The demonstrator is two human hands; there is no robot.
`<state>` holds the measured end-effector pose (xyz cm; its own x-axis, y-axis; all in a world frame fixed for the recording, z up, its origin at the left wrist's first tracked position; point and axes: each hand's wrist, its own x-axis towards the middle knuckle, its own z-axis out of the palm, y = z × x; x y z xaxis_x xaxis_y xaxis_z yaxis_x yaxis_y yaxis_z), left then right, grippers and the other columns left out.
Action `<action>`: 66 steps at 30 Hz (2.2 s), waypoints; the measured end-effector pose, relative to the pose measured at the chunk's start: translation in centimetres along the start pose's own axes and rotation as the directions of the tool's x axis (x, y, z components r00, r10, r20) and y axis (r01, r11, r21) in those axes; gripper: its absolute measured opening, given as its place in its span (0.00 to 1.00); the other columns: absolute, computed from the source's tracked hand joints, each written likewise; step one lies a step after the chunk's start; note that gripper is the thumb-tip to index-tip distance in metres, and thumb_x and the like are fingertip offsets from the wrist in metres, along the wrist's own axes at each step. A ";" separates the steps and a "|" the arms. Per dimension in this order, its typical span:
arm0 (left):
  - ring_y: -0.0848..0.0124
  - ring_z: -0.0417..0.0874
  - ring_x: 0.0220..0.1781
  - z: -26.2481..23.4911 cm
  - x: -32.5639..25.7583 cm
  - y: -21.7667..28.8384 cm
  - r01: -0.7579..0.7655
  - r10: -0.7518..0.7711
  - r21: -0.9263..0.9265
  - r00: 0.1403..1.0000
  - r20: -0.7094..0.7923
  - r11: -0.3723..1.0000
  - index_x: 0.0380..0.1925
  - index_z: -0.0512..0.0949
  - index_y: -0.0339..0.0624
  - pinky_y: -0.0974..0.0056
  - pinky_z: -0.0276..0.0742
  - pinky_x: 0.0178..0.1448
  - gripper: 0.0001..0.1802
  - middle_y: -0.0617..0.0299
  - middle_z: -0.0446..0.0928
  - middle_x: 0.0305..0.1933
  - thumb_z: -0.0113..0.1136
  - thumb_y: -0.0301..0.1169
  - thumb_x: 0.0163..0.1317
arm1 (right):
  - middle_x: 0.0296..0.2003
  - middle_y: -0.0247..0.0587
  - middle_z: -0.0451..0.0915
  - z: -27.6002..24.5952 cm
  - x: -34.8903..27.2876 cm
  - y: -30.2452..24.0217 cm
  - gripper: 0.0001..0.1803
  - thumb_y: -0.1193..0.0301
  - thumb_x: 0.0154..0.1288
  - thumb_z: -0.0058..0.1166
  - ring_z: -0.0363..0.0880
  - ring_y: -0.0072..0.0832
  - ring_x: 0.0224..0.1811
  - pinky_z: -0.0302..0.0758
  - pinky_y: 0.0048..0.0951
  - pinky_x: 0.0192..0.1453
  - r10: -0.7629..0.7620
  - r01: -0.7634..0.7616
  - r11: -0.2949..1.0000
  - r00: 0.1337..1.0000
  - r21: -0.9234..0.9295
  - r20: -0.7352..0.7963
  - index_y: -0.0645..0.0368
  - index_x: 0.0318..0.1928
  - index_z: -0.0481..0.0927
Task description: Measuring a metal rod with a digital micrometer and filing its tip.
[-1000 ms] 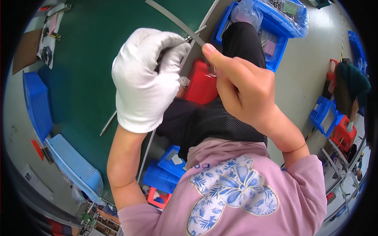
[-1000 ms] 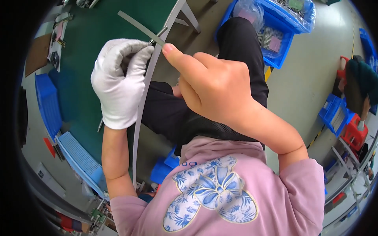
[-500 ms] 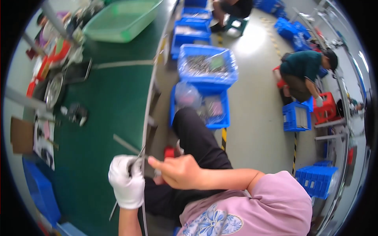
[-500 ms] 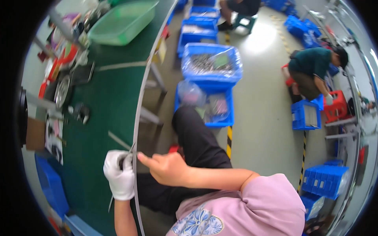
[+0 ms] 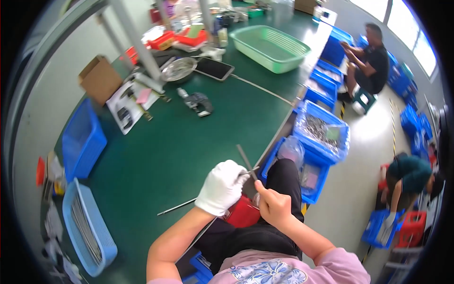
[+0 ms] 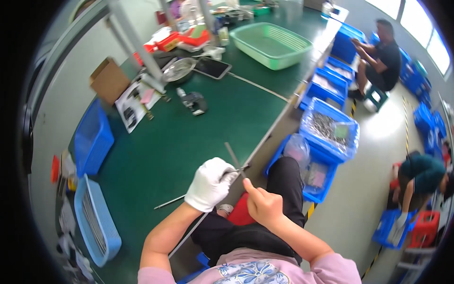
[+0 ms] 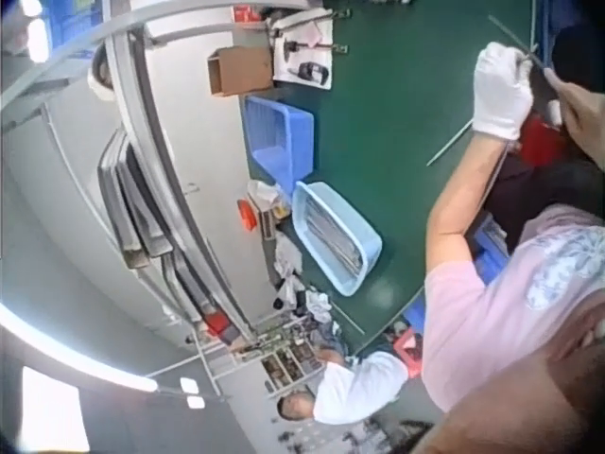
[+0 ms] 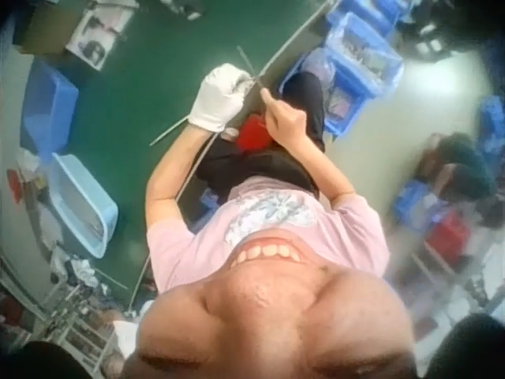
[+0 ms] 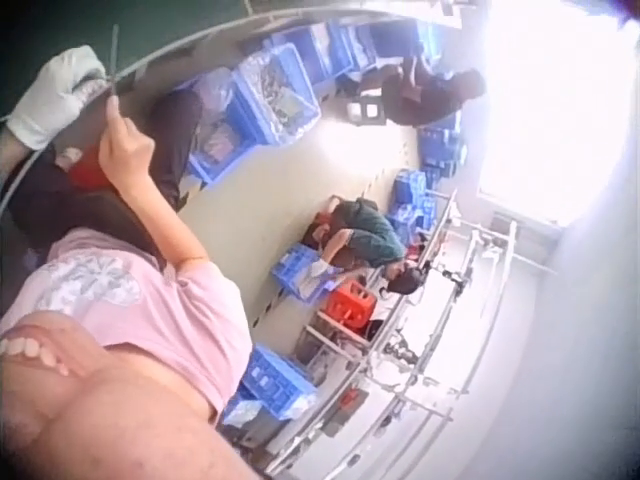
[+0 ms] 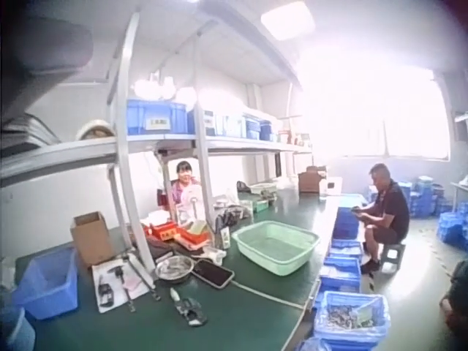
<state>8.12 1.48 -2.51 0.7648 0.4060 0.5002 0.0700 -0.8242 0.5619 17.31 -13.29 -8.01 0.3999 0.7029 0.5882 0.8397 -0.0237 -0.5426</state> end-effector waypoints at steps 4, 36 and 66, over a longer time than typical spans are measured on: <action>0.55 0.76 0.29 0.3 -0.8 -0.8 0.017 -0.017 0.008 1.000 -0.013 1.000 0.23 0.75 0.40 0.57 0.72 0.34 0.05 0.55 0.74 0.25 0.62 0.21 0.45 | 0.15 0.39 0.69 0.8 2.0 -0.4 0.23 0.82 0.49 0.51 0.72 0.33 0.14 0.67 0.32 0.17 -0.006 0.005 0.998 1.000 0.056 0.011 0.58 0.49 0.78; 0.65 0.77 0.23 -1.4 1.5 0.8 0.152 -0.154 0.029 0.987 0.055 0.988 0.24 0.76 0.39 0.65 0.72 0.27 0.07 0.59 0.74 0.24 0.64 0.19 0.45 | 0.12 0.32 0.66 -0.5 0.7 -1.7 0.27 0.78 0.43 0.57 0.66 0.28 0.10 0.62 0.28 0.13 0.079 -0.073 0.991 0.996 0.115 -0.045 0.57 0.50 0.76; 0.68 0.76 0.21 -1.1 1.4 0.8 0.124 -0.126 0.044 0.991 0.044 0.991 0.25 0.76 0.39 0.67 0.71 0.25 0.08 0.60 0.74 0.24 0.65 0.19 0.45 | 0.12 0.32 0.59 1.6 0.7 0.1 0.30 0.79 0.38 0.52 0.59 0.24 0.08 0.60 0.25 0.12 -0.010 0.023 0.996 0.991 0.090 -0.137 0.58 0.50 0.78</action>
<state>8.54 1.88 -0.61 0.7770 0.4891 0.3962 0.1924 -0.7839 0.5904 17.04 -11.63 -8.61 0.4378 0.5992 0.6703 0.8119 0.0566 -0.5810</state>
